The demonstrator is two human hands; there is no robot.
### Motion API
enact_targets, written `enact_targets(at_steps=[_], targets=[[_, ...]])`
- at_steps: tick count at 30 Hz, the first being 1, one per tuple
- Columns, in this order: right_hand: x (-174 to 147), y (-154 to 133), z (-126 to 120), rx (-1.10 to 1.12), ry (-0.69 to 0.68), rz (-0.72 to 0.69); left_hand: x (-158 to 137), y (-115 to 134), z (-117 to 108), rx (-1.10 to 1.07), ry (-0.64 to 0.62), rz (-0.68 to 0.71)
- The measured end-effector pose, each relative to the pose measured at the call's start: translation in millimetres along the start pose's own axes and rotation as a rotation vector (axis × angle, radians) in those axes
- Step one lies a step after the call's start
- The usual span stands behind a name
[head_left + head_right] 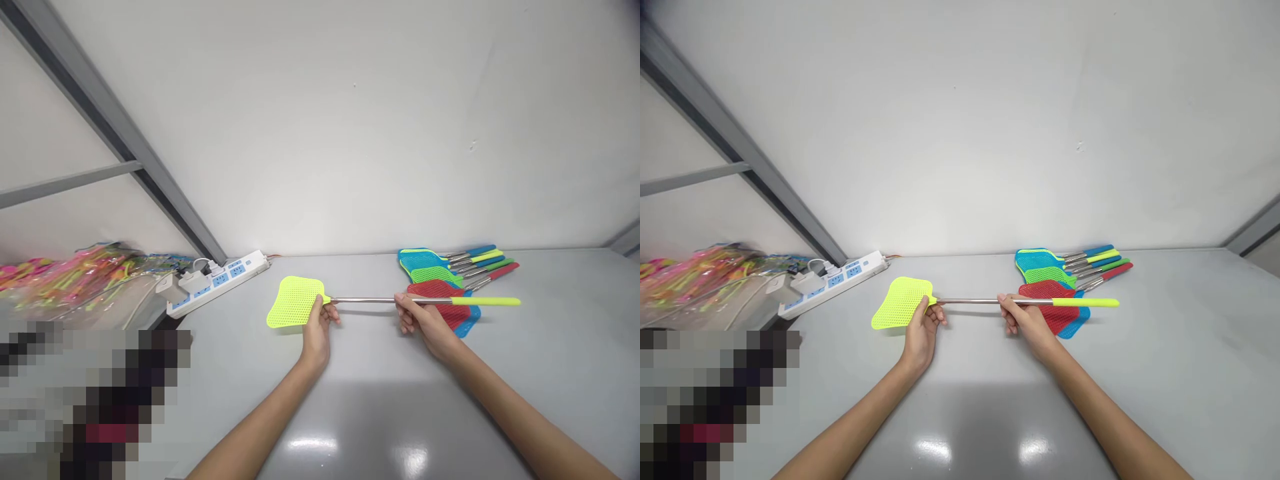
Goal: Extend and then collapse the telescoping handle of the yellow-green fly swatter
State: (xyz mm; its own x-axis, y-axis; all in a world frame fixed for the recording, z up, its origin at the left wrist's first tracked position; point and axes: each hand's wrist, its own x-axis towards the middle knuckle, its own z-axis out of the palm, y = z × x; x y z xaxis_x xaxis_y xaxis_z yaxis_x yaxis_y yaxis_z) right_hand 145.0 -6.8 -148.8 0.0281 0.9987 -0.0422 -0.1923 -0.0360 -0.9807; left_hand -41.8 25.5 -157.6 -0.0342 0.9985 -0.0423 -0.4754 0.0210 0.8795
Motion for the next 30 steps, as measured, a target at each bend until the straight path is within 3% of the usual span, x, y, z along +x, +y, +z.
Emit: enact_targets(at_steps=[8, 20, 30], targets=[[4, 4, -1, -0.086, 0.069, -0.082, -1, -2, -1, -0.003, -0.028, -0.017], [1, 2, -8, -0.120, 0.060, -0.122, -2, -3, -3, -0.052, -0.011, 0.007], [8, -12, -21, 0.169, 0.253, -0.052, -4, 1, -1, -0.068, -0.004, 0.007]])
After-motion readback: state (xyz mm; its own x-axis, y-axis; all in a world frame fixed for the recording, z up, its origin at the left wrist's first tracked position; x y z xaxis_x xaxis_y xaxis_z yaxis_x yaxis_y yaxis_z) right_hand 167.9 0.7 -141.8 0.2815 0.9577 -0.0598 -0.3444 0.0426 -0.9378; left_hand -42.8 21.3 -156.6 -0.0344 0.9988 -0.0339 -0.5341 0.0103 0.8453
